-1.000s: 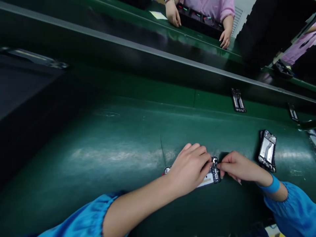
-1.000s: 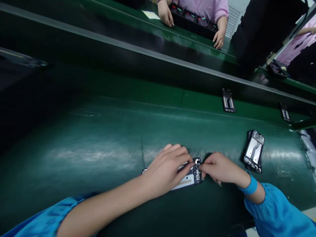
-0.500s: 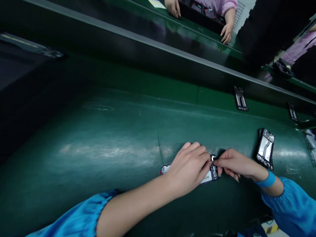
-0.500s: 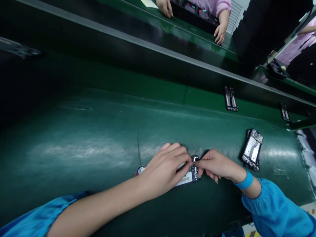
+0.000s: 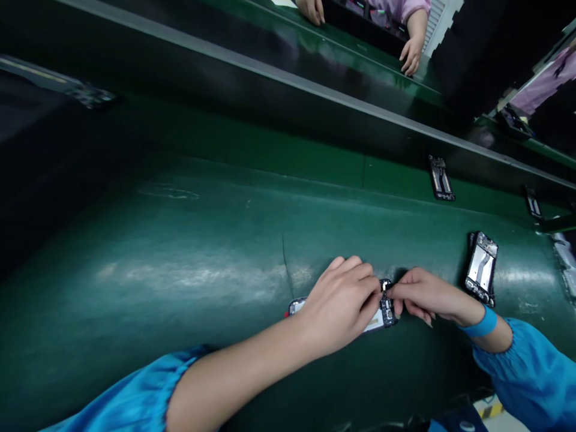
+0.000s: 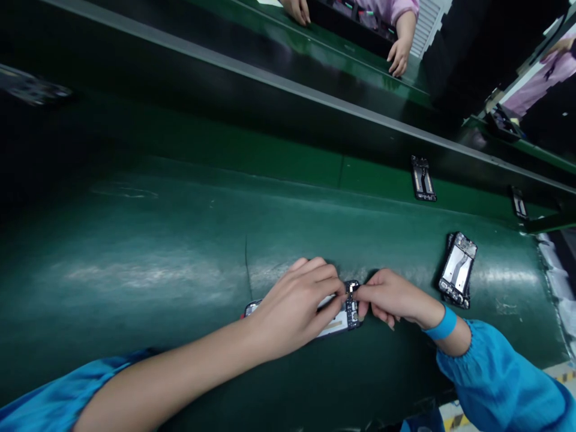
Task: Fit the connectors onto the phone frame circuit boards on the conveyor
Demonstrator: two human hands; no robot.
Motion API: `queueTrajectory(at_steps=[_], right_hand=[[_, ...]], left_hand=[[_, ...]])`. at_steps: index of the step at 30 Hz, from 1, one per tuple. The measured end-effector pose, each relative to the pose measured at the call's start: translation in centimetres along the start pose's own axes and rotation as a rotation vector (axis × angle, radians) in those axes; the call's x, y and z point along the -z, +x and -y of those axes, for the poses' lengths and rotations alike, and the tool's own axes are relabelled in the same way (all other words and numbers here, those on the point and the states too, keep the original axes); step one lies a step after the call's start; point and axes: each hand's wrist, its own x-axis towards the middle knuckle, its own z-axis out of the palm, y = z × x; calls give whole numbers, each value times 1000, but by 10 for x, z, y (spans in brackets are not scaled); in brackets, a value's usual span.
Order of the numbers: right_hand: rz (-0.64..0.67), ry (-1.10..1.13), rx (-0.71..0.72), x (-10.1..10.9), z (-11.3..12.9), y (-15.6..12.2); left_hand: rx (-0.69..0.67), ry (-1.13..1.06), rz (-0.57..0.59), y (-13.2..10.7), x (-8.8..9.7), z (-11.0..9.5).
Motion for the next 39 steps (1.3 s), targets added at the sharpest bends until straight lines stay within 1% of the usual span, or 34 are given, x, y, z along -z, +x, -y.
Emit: queueTrajectory(at_steps=[7, 13, 17, 21, 25, 29, 33, 36, 37, 39], right_hand=[[-12, -67, 26, 2, 10, 1], [-38, -96, 41, 3, 10, 3], [-44, -107, 50, 2, 9, 4], [-31, -105, 42, 3, 12, 1], [-42, -112, 28, 3, 13, 1], [-116, -206, 45, 1, 11, 1], [-226, -364, 133, -6, 10, -3], [-276, -404, 181, -8, 9, -6], [-267, -385, 174, -8, 8, -7], [-202, -302, 136, -5, 6, -6]], left_hand=[[70, -23, 24, 1, 0, 1], [92, -57, 55, 2, 3, 0], [54, -24, 73, 3, 6, 1], [-4, 55, 52, 4, 5, 2], [-32, 107, 35, 6, 2, 2], [-45, 157, 36, 8, -3, 2], [-30, 208, 33, 10, -8, 0], [-41, 201, 20, 11, -9, 0], [-45, 186, 23, 12, -8, 0], [-49, 143, 36, 12, -6, 0]])
